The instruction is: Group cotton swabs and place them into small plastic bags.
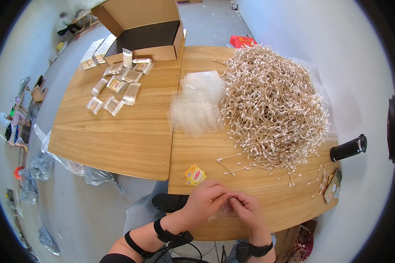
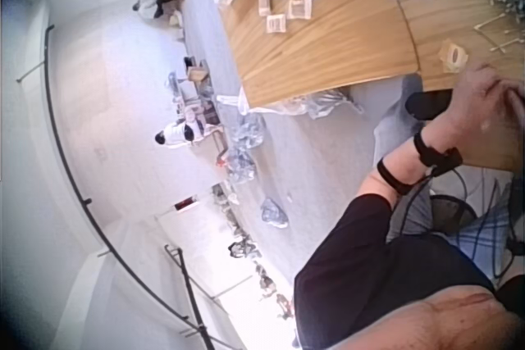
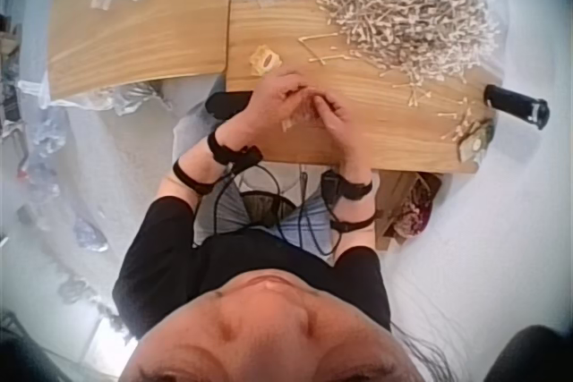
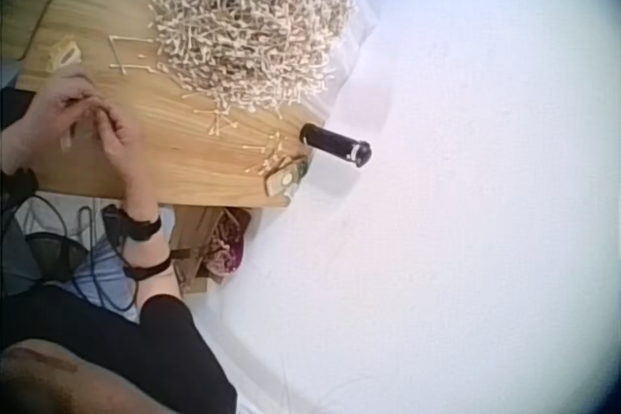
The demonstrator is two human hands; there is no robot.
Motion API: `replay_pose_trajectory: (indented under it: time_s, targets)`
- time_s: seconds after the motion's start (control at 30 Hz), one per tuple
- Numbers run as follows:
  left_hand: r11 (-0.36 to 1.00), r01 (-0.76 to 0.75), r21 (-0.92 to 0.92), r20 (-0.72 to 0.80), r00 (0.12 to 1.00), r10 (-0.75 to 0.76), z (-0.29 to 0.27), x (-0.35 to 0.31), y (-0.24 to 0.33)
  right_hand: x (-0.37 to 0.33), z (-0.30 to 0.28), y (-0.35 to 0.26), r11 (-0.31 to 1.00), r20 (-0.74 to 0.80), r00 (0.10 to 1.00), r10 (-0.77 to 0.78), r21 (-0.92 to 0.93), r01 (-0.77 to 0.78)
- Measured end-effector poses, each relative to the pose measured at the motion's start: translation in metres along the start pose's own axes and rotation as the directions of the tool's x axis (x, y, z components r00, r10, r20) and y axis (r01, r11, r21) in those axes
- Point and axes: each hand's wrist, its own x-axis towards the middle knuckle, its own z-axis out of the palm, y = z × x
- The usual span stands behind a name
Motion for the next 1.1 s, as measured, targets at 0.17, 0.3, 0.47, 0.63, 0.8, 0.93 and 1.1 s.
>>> replay_pose_trajectory:
  time_s: [0.17,0.3,0.47,0.63,0.8,0.93,1.1]
  targets:
    - [0.961,0.182,-0.207,0.121,0.980,-0.159,-0.008,0.005,-0.009,0.005,0.000,0.002,0.963,-0.103,0.972,-0.213,-0.190,0.191]
    - [0.912,0.275,-0.305,0.195,0.955,-0.223,-0.009,0.004,-0.016,0.001,-0.005,0.001,0.959,-0.114,0.972,-0.206,-0.222,0.177]
    - [0.732,0.495,-0.468,0.364,0.863,-0.350,-0.002,0.000,-0.024,-0.006,-0.009,-0.001,0.998,-0.068,0.997,-0.044,-0.048,0.041]
    - [0.658,0.613,-0.437,0.501,0.773,-0.388,0.000,-0.001,-0.024,-0.008,-0.007,-0.008,0.979,-0.054,0.998,0.040,0.202,-0.028]
    - [0.477,0.598,-0.644,0.595,0.784,-0.179,-0.012,0.004,-0.002,-0.006,-0.017,-0.002,0.939,0.057,0.998,-0.012,0.343,-0.008]
    - [0.429,0.654,-0.623,0.679,0.725,-0.119,-0.016,0.002,-0.005,-0.008,-0.021,-0.007,0.924,0.175,0.984,0.023,0.372,-0.088]
    - [0.420,0.703,-0.574,0.727,0.674,-0.134,-0.020,0.001,-0.004,-0.008,-0.012,-0.022,0.887,0.113,0.984,0.137,0.428,-0.172]
